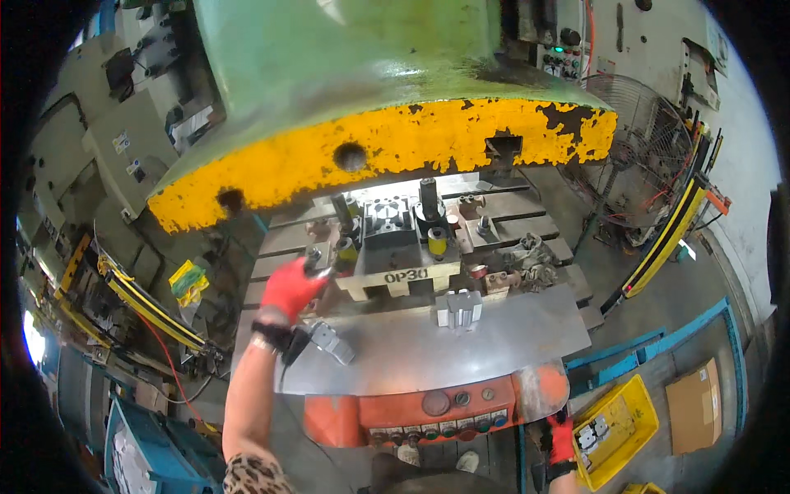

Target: Operating a metal stamping press to process parts and placing finished items into a storage bin.

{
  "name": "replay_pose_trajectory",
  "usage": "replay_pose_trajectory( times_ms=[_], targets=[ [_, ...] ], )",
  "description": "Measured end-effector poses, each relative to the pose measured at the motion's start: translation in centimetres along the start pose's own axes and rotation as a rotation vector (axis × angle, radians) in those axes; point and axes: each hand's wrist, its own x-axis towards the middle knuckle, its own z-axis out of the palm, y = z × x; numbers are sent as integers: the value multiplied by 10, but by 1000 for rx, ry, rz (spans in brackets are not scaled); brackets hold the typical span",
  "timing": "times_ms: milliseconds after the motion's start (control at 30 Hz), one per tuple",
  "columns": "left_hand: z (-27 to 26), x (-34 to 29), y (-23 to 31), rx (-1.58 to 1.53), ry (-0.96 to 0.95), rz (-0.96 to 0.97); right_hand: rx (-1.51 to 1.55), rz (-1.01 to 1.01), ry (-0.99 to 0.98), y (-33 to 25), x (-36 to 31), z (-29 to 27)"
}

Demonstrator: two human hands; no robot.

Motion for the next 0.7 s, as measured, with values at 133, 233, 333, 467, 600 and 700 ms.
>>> replay_pose_trajectory(
  times_ms=[133, 233, 333, 467, 600, 700],
  targets=[
    [20, 90, 81, 190, 25, -26, 65, 116, 98, 14, -32, -12],
    [48, 139, 118, 238, 7, -48, 193, 203, 114, -2, -69, -26],
    [84, 182, 119, 276, -222, -29, 158, 311, 185, -29, -107, -16],
    [135, 225, 79, 287, -93, 204, -286, 124, 237, -52, -136, -7],
    [172, 271, 57, 585, 74, 352, -143, 23, 183, -62, -135, 3],
    [177, 295, 52, 356, 141, 330, -206, -1, 252, -79, -126, 5]
  ],
)
